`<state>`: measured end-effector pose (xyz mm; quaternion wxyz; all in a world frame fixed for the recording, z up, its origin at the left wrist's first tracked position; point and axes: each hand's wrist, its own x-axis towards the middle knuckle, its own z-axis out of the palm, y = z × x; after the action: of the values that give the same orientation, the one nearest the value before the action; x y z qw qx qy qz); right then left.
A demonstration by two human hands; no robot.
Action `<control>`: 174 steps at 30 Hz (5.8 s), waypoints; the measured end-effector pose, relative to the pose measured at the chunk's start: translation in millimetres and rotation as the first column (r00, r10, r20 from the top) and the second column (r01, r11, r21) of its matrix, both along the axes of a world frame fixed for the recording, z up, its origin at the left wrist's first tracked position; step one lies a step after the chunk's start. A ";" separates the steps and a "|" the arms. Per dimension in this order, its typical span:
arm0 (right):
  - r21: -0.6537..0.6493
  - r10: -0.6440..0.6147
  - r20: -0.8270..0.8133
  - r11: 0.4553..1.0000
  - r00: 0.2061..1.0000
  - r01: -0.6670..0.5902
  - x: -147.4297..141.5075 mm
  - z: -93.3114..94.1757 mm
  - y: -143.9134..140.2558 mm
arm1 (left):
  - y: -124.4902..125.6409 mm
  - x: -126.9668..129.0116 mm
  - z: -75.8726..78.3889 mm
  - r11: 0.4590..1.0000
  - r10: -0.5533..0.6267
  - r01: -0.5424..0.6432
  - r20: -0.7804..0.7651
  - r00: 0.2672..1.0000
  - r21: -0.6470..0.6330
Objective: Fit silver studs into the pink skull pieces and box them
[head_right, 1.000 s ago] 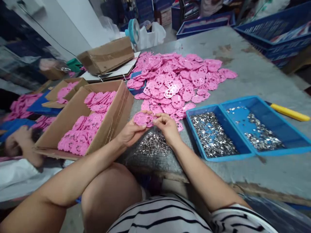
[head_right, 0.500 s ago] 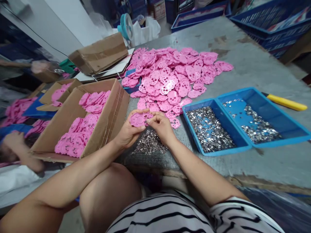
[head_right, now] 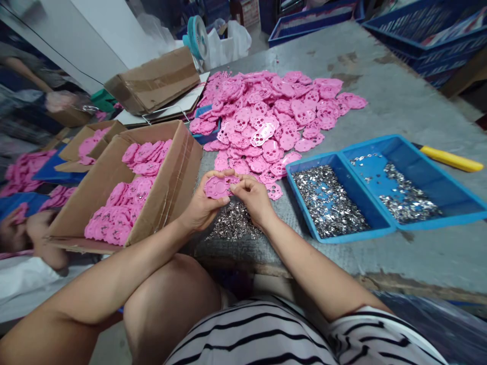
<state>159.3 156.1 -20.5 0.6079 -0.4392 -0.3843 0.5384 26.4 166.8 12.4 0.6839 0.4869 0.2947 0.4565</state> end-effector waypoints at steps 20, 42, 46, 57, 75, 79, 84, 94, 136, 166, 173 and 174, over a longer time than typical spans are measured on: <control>-0.021 0.029 0.007 0.999 1.000 -0.029 -0.4 -4.1 3.2 | 2.9 -0.6 2.9 0.997 0.026 -0.027 -0.018 1.000 -0.077; -0.033 -0.002 0.113 0.999 0.994 0.006 18.1 -2.3 12.8 | 5.0 -3.1 15.2 0.952 0.095 -0.096 -0.021 0.995 -0.292; -0.046 0.060 0.487 0.998 0.872 -0.043 27.8 -2.0 15.6 | 6.7 -3.7 16.2 0.953 0.110 -0.117 -0.042 0.993 -0.278; -0.108 0.056 0.984 0.942 -0.170 -0.317 21.4 11.5 8.9 | 14.5 -11.7 11.6 0.935 0.151 -0.178 -0.108 0.983 -0.308; -0.148 0.091 0.983 0.910 -0.161 -0.387 19.6 5.7 10.0 | 19.6 -12.3 3.3 0.881 0.108 -0.161 -0.142 0.984 -0.444; -0.091 0.102 0.995 0.942 0.018 -0.322 18.6 4.7 11.7 | 20.1 -12.0 5.4 0.847 0.135 -0.193 -0.152 0.979 -0.496; -0.012 0.093 0.760 0.991 0.643 -0.130 24.6 1.6 16.4 | 19.9 -12.6 4.7 0.855 0.124 -0.180 -0.146 0.981 -0.486; -0.116 0.147 0.066 0.983 0.987 -0.139 22.5 1.1 16.7 | 18.6 -13.8 2.1 0.886 0.031 -0.082 -0.117 0.993 -0.456; -0.452 0.513 0.844 0.837 -0.153 0.309 118.7 65.2 -21.4 | 11.2 -5.2 26.7 0.909 0.147 -0.181 -0.118 0.982 -0.376; 0.030 0.169 0.766 0.954 0.620 -0.298 47.9 90.6 -55.8 | -44.2 25.0 55.8 0.981 0.115 -0.148 -0.244 0.963 -0.122; 0.028 0.138 0.843 0.954 0.521 -0.298 46.8 90.3 -52.7 | -41.0 26.5 50.0 0.980 0.122 -0.154 -0.236 0.964 -0.123; 0.028 0.131 0.849 0.956 0.512 -0.291 47.8 90.2 -52.8 | -40.8 26.7 49.3 0.981 0.119 -0.152 -0.238 0.964 -0.124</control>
<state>207.1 103.2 69.7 0.3130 -0.5402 -0.7222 0.2977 53.1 126.0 61.7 0.6450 0.4654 0.4357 0.4213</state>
